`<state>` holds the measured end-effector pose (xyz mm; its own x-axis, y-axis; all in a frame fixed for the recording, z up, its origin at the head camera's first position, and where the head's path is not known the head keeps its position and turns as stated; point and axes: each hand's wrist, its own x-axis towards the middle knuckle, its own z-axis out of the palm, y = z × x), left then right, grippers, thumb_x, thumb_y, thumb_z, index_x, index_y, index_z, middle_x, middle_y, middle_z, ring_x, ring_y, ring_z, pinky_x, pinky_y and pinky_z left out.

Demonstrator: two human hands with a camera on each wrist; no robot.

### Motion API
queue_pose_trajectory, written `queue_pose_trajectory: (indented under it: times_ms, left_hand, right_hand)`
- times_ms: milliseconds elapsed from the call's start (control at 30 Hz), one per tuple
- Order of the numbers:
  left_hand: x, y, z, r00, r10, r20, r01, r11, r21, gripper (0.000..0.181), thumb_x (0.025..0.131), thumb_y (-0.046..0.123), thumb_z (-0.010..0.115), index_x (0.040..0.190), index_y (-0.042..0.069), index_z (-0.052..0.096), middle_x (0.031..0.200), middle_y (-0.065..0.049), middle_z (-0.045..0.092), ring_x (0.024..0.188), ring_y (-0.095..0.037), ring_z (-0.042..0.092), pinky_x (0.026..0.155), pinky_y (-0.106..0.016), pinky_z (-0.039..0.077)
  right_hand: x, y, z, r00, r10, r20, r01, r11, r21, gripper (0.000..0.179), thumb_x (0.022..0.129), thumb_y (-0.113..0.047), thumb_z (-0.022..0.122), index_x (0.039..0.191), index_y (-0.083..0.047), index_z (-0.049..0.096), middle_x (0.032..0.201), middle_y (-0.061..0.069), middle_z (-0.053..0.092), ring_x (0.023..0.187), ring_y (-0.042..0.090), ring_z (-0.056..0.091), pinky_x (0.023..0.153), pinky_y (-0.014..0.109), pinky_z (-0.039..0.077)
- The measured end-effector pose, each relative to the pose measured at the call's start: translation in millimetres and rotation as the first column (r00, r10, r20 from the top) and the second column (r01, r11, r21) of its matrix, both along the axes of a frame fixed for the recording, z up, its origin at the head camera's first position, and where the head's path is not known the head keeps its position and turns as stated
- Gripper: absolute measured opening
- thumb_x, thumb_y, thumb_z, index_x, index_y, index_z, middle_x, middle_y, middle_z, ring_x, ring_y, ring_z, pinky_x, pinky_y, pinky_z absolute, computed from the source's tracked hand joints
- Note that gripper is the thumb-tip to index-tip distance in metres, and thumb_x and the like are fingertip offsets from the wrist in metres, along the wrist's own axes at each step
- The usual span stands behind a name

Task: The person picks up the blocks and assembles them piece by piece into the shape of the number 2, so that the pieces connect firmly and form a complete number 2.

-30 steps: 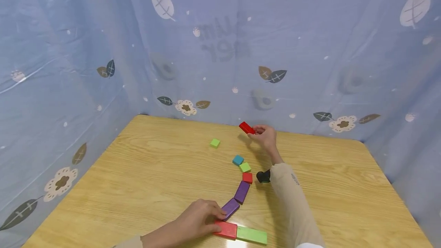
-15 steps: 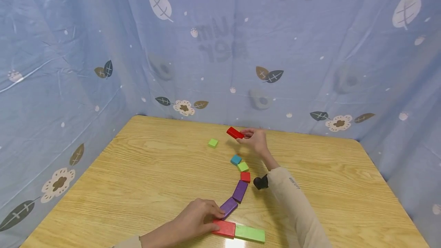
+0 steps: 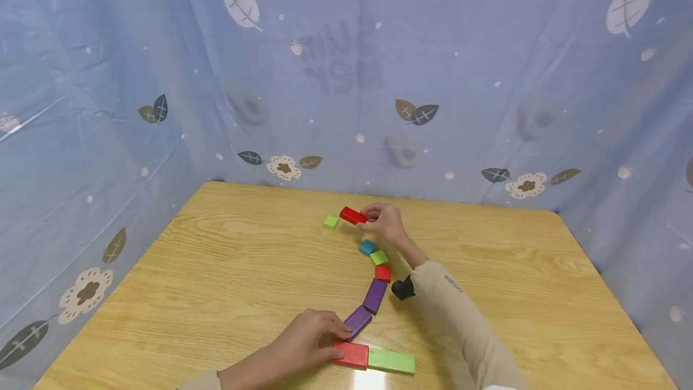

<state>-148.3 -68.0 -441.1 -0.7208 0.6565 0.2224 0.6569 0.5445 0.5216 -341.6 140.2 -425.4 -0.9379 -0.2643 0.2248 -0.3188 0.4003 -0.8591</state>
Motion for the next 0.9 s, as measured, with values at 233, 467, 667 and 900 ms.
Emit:
queue_pose_trajectory:
  times_ms: [233, 467, 667, 900]
  left_hand:
    - [-2.0, -0.3, -0.4, 1.000, 0.006, 0.027, -0.005, 1.000, -0.005, 0.025, 0.075, 0.019, 0.082, 0.098, 0.011, 0.077, 0.094, 0.009, 0.070, 0.090, 0.001, 0.061, 0.078, -0.012, 0.046]
    - [-3.4, 0.0, 1.3, 0.997, 0.015, 0.075, -0.013, 1.000, -0.023, 0.025, 0.075, 0.019, 0.082, 0.099, 0.012, 0.077, 0.095, 0.010, 0.070, 0.091, 0.001, 0.061, 0.079, -0.014, 0.047]
    - [-3.4, 0.4, 1.1, 0.997, 0.008, 0.072, -0.006, 1.000, -0.023, 0.025, 0.075, 0.019, 0.082, 0.098, 0.012, 0.077, 0.094, 0.011, 0.070, 0.090, 0.002, 0.060, 0.077, -0.014, 0.047]
    - [-3.8, 0.0, -0.4, 0.998, 0.005, 0.056, -0.004, 1.000, -0.018, 0.025, 0.075, 0.018, 0.082, 0.099, 0.011, 0.077, 0.094, 0.010, 0.070, 0.089, 0.002, 0.060, 0.076, -0.013, 0.047]
  right_hand:
    - [3.5, -8.5, -5.6, 0.999, 0.041, 0.014, -0.042, 0.993, 0.113, 0.023, 0.077, -0.003, 0.078, 0.098, 0.002, 0.069, 0.099, 0.016, 0.069, 0.095, 0.031, 0.065, 0.083, 0.041, 0.053]
    - [7.6, -9.7, -9.4, 0.988, 0.140, 0.058, -0.147, 0.976, 0.159, 0.023, 0.076, 0.000, 0.078, 0.096, 0.002, 0.069, 0.096, 0.016, 0.071, 0.093, 0.032, 0.067, 0.078, 0.037, 0.055]
    - [7.9, -7.7, -11.9, 0.980, 0.189, 0.059, -0.197, 0.963, 0.182, 0.024, 0.076, -0.002, 0.078, 0.097, 0.001, 0.069, 0.098, 0.016, 0.070, 0.092, 0.031, 0.067, 0.077, 0.037, 0.055]
    - [8.7, -8.1, -13.4, 0.973, 0.222, 0.061, -0.230, 0.946, 0.228, 0.026, 0.076, -0.003, 0.078, 0.100, 0.000, 0.069, 0.101, 0.014, 0.070, 0.098, 0.031, 0.065, 0.082, 0.040, 0.053]
